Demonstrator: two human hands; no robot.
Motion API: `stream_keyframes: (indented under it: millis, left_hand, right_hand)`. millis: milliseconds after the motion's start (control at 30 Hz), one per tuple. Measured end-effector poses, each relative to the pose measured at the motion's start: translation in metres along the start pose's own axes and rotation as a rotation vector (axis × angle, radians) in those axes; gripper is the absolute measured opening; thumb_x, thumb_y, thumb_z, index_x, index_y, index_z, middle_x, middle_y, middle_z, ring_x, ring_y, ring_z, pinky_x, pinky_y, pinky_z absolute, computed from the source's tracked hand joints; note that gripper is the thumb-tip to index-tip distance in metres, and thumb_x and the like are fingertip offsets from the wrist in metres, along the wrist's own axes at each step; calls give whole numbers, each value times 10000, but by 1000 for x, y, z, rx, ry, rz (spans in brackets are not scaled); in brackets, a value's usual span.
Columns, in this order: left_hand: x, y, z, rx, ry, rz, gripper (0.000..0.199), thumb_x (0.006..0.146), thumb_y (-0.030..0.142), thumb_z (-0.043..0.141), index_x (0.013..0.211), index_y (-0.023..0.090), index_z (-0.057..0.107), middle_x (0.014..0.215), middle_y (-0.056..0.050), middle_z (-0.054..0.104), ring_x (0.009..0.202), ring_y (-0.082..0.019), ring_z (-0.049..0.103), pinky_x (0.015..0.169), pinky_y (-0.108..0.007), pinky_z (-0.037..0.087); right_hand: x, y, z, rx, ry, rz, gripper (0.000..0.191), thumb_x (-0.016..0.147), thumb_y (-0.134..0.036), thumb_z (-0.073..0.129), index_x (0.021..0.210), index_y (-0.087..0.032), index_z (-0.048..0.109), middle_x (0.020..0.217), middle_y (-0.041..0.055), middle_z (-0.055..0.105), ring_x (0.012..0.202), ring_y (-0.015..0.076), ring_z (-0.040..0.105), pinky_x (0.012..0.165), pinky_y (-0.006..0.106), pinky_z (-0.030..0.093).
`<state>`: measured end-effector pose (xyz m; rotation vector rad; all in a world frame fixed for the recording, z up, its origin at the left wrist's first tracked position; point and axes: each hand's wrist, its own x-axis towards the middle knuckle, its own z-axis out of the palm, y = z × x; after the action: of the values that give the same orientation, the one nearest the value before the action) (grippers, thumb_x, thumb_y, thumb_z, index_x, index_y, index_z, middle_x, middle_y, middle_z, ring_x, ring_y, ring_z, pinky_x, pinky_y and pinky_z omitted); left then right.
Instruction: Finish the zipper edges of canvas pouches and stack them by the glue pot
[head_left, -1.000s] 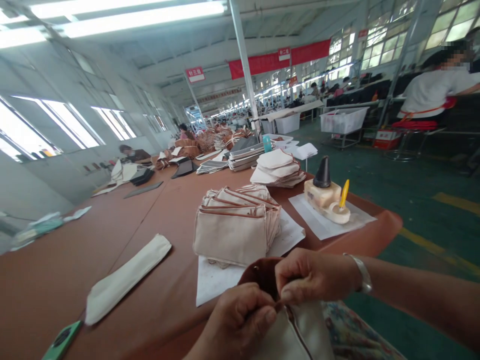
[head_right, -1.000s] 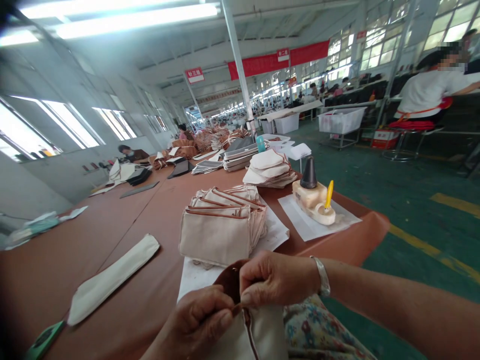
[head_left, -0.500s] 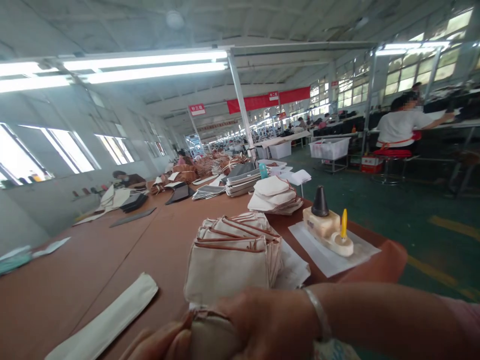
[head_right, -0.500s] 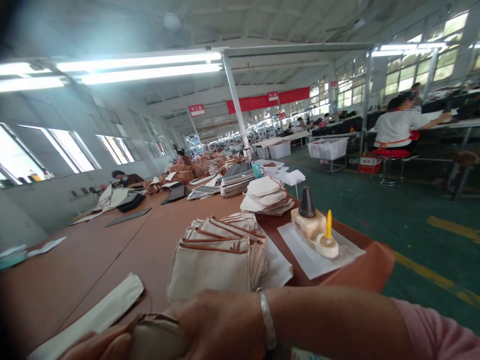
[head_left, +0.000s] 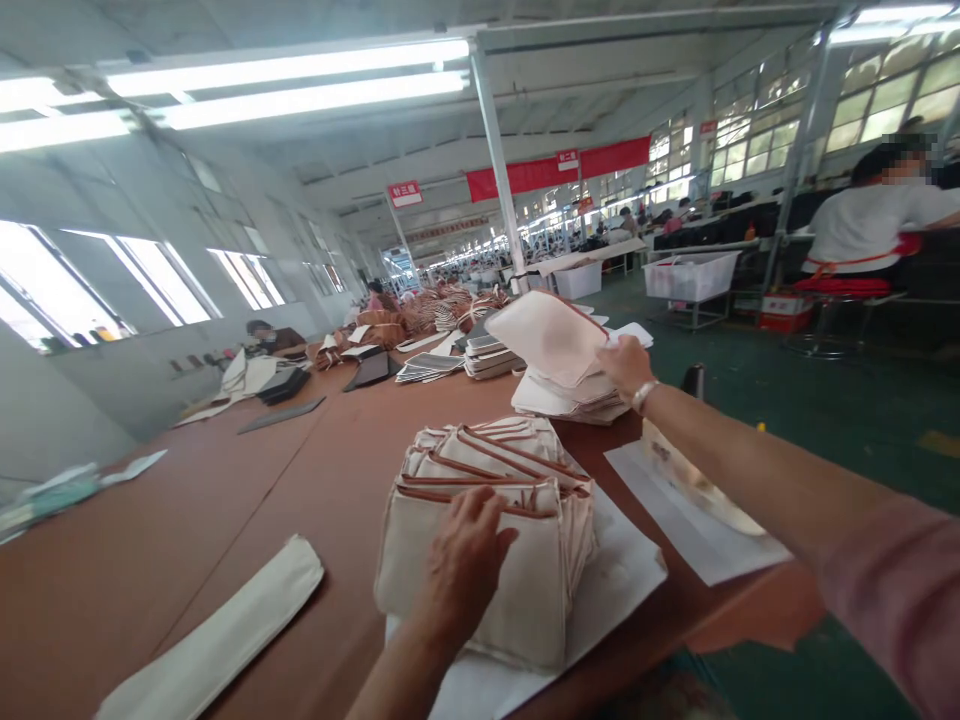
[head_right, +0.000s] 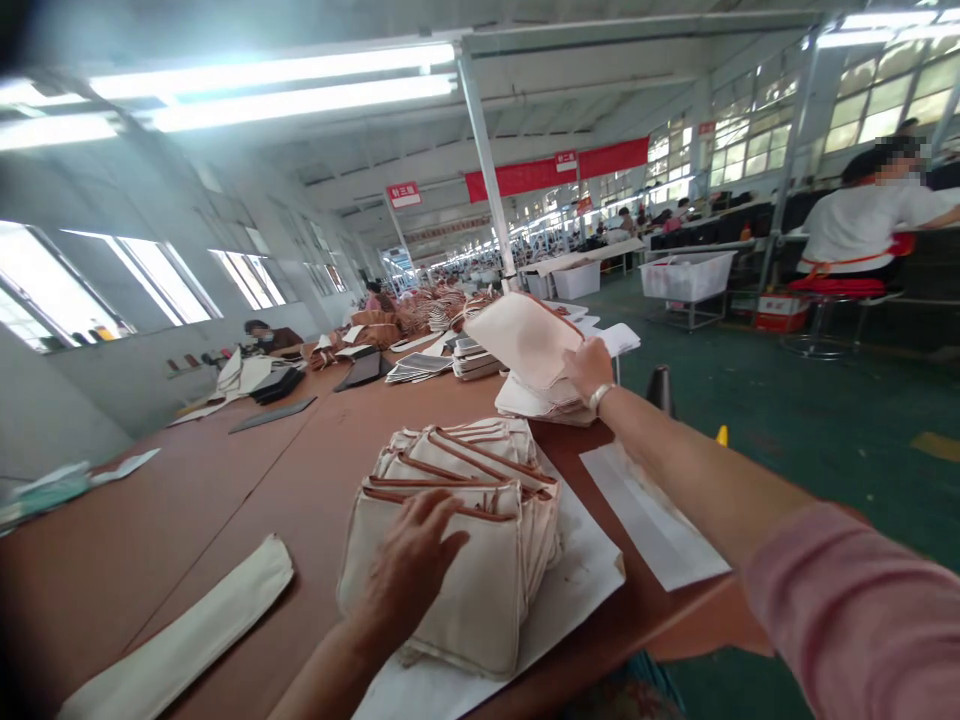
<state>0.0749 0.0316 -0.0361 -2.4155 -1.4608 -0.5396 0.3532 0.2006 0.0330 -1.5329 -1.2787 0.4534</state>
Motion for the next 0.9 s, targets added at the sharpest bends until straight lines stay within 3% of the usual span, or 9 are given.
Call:
stream_keyframes:
  millis: [100,233,367,500,567,667,733,800,900]
  left_hand:
    - [16,8,39,-4,-71,61,214,848,233,684,1054,245,629,1054,-33,634,976,-223,596,849,-356,491]
    - [17,17,56,35,-89,85,46,868,252,661,882,210,646,896,-41,611,860,-230,579,770,-359,457]
    - [-14,18,39,69,-49,96,126,940,217,555,863,210,655,839,-38,628,838,-215,571,827,-367,410]
    - [-62,15,-6,-26,90,30,67,915,207,606,923,249,659,947,-14,711,986,-225,589,953,-372,346]
    - [-83,17,-33,-156,112,32,78,913,203,604,951,258,645,977,-6,731,1004,-214,605,973,-358,342]
    - [-104,28,-63,-373,61,101,60,942,260,568,963,250,623,881,-15,735,854,-175,650,961,-345,385]
    - [-112,37,-72,-493,10,130,85,938,313,580,953,245,628,800,-18,718,756,-154,654,887,-313,429]
    - [-119,46,-74,-600,31,151,145,932,361,586,885,229,626,701,-9,682,660,-133,634,757,-265,442]
    - [-125,58,-81,-727,170,190,288,946,431,531,766,208,562,591,16,606,535,-103,562,614,-227,397]
  right_hand:
    - [-44,37,16,202,-254,41,252,963,-254,548,1174,-120,586,1091,116,660,917,207,667,773,365,574]
    - [-109,50,38,445,-666,3,232,934,-265,512,1072,-124,635,1002,116,709,849,191,702,706,310,581]
    - [-139,44,63,516,-908,-45,256,885,-257,544,1066,-125,666,987,101,718,854,185,696,729,312,564]
    - [-146,44,80,478,-918,-96,217,796,-154,598,994,-127,682,963,101,706,904,215,653,802,353,528]
    - [-156,37,73,485,-914,-157,226,775,-124,603,984,-144,686,1008,102,694,990,233,615,898,378,488]
    - [-188,14,41,543,-1009,-285,182,761,-97,596,899,-156,699,995,88,691,995,228,605,952,371,454]
    - [-216,-6,15,674,-1189,-403,197,792,-93,565,931,-155,691,1020,84,684,988,215,620,934,355,471]
    - [-242,-23,-8,805,-1343,-481,208,799,-104,599,983,-156,680,1075,89,662,1015,211,616,940,347,471]
    - [-268,-35,-30,876,-1388,-490,185,790,-176,672,972,-149,658,1088,107,622,1023,225,592,922,352,469]
